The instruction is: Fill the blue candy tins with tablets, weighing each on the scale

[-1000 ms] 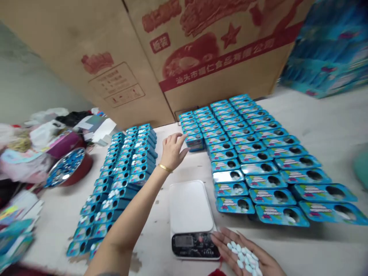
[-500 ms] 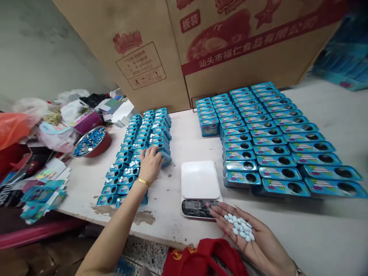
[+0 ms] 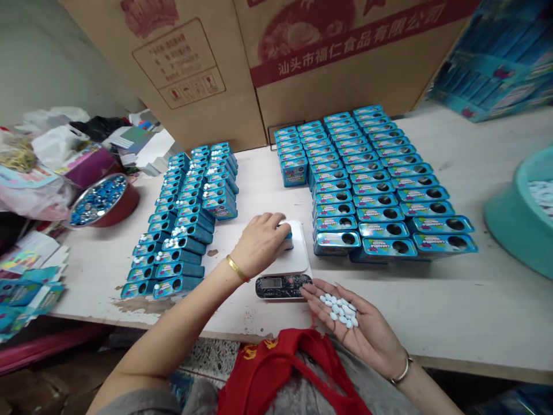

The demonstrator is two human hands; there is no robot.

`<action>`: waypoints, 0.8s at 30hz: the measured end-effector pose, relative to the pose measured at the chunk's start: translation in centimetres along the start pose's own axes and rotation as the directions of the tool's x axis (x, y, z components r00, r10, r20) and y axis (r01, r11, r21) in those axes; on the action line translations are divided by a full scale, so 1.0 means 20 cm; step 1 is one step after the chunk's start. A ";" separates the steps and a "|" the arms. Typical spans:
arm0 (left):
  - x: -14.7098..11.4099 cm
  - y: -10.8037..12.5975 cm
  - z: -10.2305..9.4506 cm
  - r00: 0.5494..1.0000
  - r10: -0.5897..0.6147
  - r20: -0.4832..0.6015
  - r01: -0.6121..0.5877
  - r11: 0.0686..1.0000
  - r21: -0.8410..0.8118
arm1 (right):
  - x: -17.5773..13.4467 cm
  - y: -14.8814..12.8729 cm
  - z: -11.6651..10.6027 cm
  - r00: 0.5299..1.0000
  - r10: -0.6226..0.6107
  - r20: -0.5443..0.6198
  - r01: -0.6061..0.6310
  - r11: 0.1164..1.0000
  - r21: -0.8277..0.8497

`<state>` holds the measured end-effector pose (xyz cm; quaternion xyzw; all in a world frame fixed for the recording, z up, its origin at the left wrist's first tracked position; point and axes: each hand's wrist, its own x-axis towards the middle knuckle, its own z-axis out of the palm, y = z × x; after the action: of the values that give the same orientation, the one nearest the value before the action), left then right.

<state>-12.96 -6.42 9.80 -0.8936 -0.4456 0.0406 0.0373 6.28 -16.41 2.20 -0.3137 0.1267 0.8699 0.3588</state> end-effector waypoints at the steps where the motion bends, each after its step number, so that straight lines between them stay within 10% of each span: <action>1: -0.01 0.03 0.00 0.999 -0.006 -0.054 0.004 1.000 -0.029 | 0.00 0.00 0.00 1.000 0.000 0.002 0.000 1.000 0.010; 10: -0.18 0.55 0.23 0.981 0.192 0.020 -0.174 0.926 -0.335 | 0.04 0.00 -0.05 0.999 0.050 -0.011 -0.049 0.995 0.087; 24: -0.16 0.55 0.26 0.973 0.083 0.214 0.019 0.899 -0.438 | 0.06 0.04 -0.11 0.997 0.055 -0.051 -0.052 0.997 0.048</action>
<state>-6.67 -15.38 3.62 -0.8757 -0.4298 0.0421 -0.2159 6.04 -17.39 -0.31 -0.3245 0.1647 0.8675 0.3392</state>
